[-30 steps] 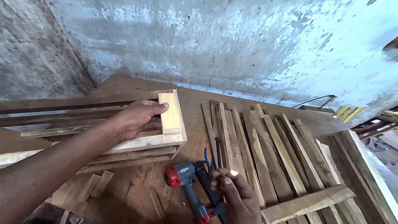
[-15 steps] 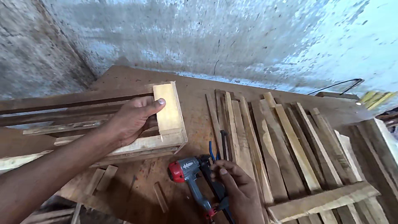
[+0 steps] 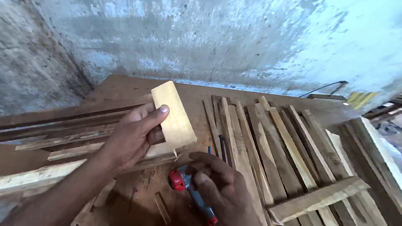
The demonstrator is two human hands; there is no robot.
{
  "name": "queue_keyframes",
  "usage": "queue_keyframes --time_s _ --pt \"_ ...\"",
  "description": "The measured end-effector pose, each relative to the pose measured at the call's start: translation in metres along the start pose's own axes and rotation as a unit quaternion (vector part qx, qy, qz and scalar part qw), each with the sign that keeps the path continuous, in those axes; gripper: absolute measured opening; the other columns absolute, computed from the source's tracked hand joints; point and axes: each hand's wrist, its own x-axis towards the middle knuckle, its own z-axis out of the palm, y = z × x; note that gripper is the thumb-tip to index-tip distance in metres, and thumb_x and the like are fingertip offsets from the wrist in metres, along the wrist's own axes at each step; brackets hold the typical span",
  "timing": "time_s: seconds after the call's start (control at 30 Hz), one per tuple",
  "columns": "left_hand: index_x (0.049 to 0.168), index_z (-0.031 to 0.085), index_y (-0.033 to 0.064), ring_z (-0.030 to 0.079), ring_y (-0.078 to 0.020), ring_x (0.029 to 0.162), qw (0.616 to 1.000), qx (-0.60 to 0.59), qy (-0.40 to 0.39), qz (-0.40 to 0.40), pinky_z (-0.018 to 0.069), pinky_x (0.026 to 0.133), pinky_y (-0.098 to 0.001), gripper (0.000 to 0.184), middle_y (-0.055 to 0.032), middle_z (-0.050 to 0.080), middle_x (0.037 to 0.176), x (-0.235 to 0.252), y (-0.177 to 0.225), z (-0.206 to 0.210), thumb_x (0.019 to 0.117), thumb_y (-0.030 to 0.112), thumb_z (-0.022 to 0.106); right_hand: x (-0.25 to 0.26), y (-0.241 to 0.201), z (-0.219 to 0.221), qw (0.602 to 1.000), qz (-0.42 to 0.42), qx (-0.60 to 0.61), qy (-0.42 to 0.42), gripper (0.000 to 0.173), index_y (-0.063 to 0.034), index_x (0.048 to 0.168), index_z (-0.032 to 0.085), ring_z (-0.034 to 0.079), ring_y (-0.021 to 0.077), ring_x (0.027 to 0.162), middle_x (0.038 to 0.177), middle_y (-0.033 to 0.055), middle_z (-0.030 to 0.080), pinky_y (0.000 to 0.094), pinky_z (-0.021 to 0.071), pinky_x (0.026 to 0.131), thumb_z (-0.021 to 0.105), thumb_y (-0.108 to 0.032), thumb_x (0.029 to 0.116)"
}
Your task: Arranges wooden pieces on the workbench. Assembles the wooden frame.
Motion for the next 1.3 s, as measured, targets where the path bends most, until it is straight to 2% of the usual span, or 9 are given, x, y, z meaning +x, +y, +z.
queue_keyframes --time_s 0.2,0.37,0.47,0.57,0.7,0.83,0.9,1.0,1.3 --pt "0.119 0.07 0.0172 0.072 -0.0107 0.083 0.999 -0.043 -0.023 0.024 0.0626 0.072 -0.0274 0.024 -0.0047 0.073 0.098 -0.048 -0.036 0.031 0.1052 0.032 0.056 -0.014 -0.005 0.012 0.991 -0.129 -0.015 0.026 0.031 -0.0011 0.093 0.068 0.066 0.0077 0.074 0.081 0.0058 0.068 0.026 0.059 0.07 0.055 -0.026 0.1072" --pt "0.122 0.069 0.0096 0.073 -0.0177 0.084 0.977 -0.163 -0.092 -0.106 0.0635 0.074 -0.0326 0.03 -0.0105 0.072 0.1 -0.09 -0.05 0.022 0.1032 0.031 0.06 -0.05 0.008 -0.003 0.972 -0.21 -0.09 -0.051 0.028 -0.003 0.102 0.069 0.068 0.02 0.094 0.096 0.0114 0.07 0.0338 0.0575 0.087 0.047 -0.018 0.1087" --pt "0.127 0.066 0.0136 0.072 -0.0147 0.091 0.981 -0.071 -0.168 -0.062 0.0628 0.078 -0.0326 0.034 -0.0035 0.073 0.108 -0.104 -0.053 0.007 0.0993 0.034 0.066 -0.071 0.043 -0.025 0.975 -0.101 -0.187 -0.059 0.025 -0.0086 0.107 0.073 0.069 0.0173 0.098 0.101 0.0058 0.073 0.0359 0.0585 0.089 0.051 -0.022 0.1079" --pt "0.134 0.061 0.0223 0.068 -0.0026 0.102 0.978 0.047 -0.202 0.004 0.0581 0.09 -0.0241 0.04 0.0116 0.072 0.116 -0.108 -0.053 0.0 0.097 0.036 0.07 -0.084 0.102 -0.067 0.943 0.134 -0.294 -0.076 0.022 -0.0158 0.12 0.073 0.062 0.0161 0.12 0.124 0.0015 0.068 0.0409 0.0535 0.104 0.063 -0.021 0.1011" --pt "0.129 0.064 0.026 0.069 0.0013 0.1 0.985 0.122 -0.106 0.067 0.058 0.088 -0.0189 0.034 0.0165 0.073 0.113 -0.103 -0.04 -0.008 0.0963 0.029 0.073 -0.088 0.184 -0.118 0.881 0.312 -0.351 0.05 0.027 -0.0048 0.124 0.068 0.07 0.0328 0.103 0.12 0.0171 0.069 0.0554 0.0577 0.09 0.064 -0.017 0.1" --pt "0.122 0.069 0.0273 0.072 -0.0043 0.088 0.974 0.211 0.014 0.076 0.0617 0.077 -0.0221 0.029 0.0088 0.075 0.102 -0.058 -0.005 -0.02 0.095 0.038 0.072 -0.056 0.248 -0.141 0.774 0.445 -0.451 0.013 0.05 -0.0104 0.142 0.057 0.061 0.04 0.123 0.139 0.02 0.06 0.061 0.0504 0.1 0.058 -0.041 0.1024" --pt "0.12 0.07 0.0141 0.074 -0.0162 0.083 0.976 0.208 0.06 0.009 0.0643 0.073 -0.0312 0.023 -0.0062 0.076 0.099 -0.027 0.009 -0.022 0.1003 0.022 0.061 -0.046 0.274 -0.136 0.727 0.457 -0.512 -0.012 0.053 -0.008 0.144 0.056 0.058 0.04 0.128 0.147 0.0205 0.054 0.0592 0.0481 0.103 0.051 -0.042 0.1038" --pt "0.122 0.068 0.0064 0.073 -0.0216 0.086 0.976 0.173 0.081 -0.107 0.063 0.077 -0.0353 0.023 -0.0127 0.074 0.101 0.01 0.013 -0.023 0.1066 0.018 0.054 -0.04 0.298 -0.135 0.686 0.452 -0.57 0.011 0.052 -0.0063 0.14 0.057 0.066 0.0395 0.116 0.142 0.021 0.058 0.0589 0.0553 0.091 0.047 -0.041 0.1032" --pt "0.115 0.07 0.0027 0.074 -0.0204 0.082 0.982 0.104 0.066 -0.146 0.0627 0.073 -0.0314 0.027 -0.0154 0.074 0.098 0.031 -0.004 -0.028 0.1064 0.023 0.055 -0.032 0.286 -0.14 0.727 0.493 -0.463 0.117 0.046 -0.0026 0.132 0.058 0.066 0.0395 0.114 0.131 0.0226 0.062 0.0577 0.0548 0.093 0.063 -0.031 0.0958"
